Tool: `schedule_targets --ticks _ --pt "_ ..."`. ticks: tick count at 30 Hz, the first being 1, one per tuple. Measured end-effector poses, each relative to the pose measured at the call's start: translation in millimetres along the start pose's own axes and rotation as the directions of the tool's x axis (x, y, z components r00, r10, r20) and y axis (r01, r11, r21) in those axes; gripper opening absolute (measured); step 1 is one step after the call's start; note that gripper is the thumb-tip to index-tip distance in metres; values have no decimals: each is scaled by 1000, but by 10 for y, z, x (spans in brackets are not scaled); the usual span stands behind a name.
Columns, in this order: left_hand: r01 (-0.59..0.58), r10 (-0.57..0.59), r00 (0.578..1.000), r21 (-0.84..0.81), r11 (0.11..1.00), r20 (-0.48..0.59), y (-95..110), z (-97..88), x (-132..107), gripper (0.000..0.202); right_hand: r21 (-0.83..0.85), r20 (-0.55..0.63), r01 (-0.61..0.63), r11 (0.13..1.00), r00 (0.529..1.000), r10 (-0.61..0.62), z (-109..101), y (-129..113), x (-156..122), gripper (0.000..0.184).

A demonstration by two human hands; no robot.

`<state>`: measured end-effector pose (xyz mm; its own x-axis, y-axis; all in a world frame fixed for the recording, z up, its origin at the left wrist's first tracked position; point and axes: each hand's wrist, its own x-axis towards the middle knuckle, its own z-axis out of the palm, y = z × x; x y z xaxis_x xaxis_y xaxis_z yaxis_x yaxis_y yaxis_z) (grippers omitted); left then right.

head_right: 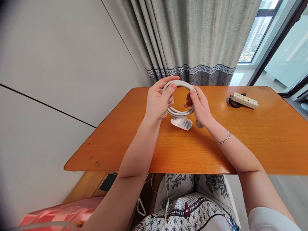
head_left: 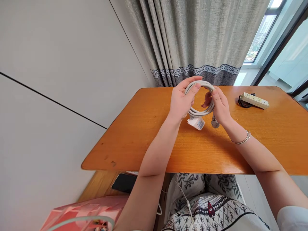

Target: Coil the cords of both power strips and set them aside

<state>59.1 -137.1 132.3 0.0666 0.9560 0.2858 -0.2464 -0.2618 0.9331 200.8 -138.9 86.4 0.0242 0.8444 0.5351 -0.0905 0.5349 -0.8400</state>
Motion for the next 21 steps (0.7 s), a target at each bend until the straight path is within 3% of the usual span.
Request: schedule_targets --ticks 5,10,16,19,21 --pt "-21 22 999 12 1000 -47 13 -29 24 16 -34 -10 37 999 999 -37 -30 81 -9 61" --pt "-74 72 996 -31 997 -58 13 -171 121 19 -73 41 130 989 991 -127 -29 279 -27 67" --pt "-137 133 989 -69 988 -66 -36 -256 217 25 -38 129 377 925 920 -370 -56 581 -31 37" --pt "-128 125 989 -42 991 -80 -7 -260 194 24 -55 149 365 929 923 -354 -69 623 -41 39" --pt "-126 123 988 -19 992 -97 27 -273 172 25 -42 168 276 960 949 -266 -59 594 -52 45"
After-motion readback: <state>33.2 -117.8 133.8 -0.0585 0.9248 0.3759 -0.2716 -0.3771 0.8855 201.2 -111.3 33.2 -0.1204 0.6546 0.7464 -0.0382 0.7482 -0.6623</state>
